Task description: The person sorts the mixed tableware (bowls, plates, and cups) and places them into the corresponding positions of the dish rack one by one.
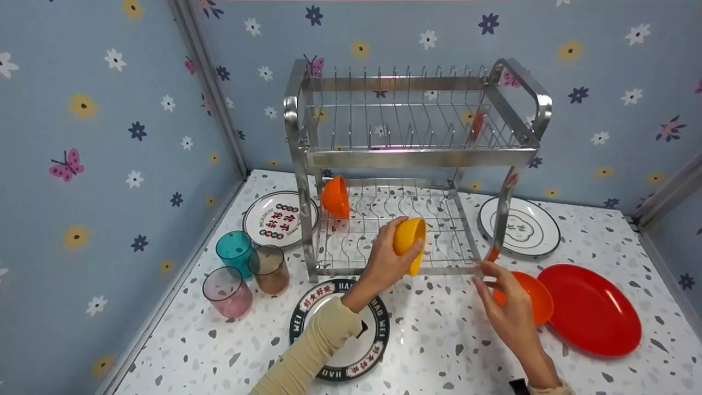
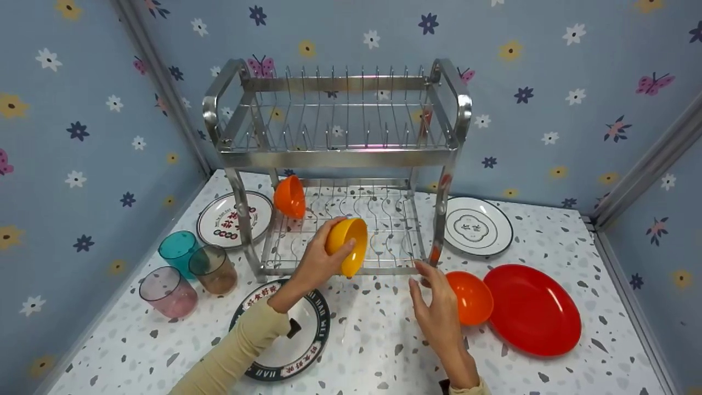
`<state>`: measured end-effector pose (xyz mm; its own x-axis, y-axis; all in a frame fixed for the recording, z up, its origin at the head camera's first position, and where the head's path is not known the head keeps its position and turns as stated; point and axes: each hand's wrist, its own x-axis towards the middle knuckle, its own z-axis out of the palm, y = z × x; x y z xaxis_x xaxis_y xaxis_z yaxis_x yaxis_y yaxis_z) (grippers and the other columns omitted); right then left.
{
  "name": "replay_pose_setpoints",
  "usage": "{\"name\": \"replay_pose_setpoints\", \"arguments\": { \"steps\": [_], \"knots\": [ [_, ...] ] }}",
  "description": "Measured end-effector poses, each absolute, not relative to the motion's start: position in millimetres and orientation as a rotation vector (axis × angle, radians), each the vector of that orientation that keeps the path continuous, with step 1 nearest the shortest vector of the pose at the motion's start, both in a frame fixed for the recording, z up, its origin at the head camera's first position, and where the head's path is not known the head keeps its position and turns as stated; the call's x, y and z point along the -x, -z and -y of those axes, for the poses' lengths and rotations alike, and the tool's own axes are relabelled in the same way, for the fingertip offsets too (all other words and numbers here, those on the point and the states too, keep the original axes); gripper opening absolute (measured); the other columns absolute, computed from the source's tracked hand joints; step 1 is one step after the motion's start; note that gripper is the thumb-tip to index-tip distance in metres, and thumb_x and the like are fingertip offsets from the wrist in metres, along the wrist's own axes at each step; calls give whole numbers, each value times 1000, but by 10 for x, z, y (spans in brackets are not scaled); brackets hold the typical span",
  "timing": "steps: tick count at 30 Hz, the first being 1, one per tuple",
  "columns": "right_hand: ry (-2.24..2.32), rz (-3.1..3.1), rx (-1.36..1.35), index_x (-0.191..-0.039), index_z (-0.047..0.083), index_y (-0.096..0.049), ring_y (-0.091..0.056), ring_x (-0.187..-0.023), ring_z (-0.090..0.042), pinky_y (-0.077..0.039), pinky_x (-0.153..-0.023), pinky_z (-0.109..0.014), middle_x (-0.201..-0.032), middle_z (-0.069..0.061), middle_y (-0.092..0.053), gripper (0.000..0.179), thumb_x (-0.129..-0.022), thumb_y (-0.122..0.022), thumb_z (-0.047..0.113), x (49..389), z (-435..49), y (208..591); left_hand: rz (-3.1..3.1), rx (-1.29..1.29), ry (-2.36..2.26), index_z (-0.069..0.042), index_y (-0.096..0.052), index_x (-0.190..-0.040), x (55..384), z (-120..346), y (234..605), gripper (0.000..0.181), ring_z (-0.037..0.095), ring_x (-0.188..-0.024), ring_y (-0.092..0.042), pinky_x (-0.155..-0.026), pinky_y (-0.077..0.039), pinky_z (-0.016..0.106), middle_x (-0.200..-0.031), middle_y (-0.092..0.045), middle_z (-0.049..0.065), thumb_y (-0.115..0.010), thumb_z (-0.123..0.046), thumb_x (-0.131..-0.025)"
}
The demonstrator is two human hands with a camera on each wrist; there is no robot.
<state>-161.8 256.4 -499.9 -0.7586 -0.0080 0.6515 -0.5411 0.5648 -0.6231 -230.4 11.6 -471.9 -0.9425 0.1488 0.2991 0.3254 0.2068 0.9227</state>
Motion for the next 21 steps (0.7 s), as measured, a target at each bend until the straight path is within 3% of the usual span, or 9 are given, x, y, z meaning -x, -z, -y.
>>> {"name": "replay_pose_setpoints", "arguments": {
  "steps": [5,12,21],
  "knots": [
    [-1119,2228,-394,-126,-4,-67,-64,-107,-19,-46,-94,-10,-119,-14,-71,44,-84,-76,-14,1590,-2648,5026,2310,424,1829,-10,-48,-147,2414,-74,4737,58,26,-98,-61,-73,-59,32,-127,-53,16,-68,-31,-96],
    [-1068,2260,-314,-127,-3,-67,-59,-107,-8,-40,-98,-7,-121,-14,-69,39,-88,-74,-8,1527,-2746,5021,2290,341,1809,-5,-46,-147,2570,-3,4763,60,25,-95,-61,-73,-59,31,-123,-53,17,-65,-29,-95],
    [-1016,2317,-216,-128,-6,-64,-57,-114,-28,-31,-100,-5,-126,-19,-65,39,-90,-73,-6,1482,-2856,5051,2283,245,1735,-7,-46,-147,2731,82,4738,58,26,-92,-58,-74,-57,31,-123,-53,18,-65,-25,-95]
  ]
}}
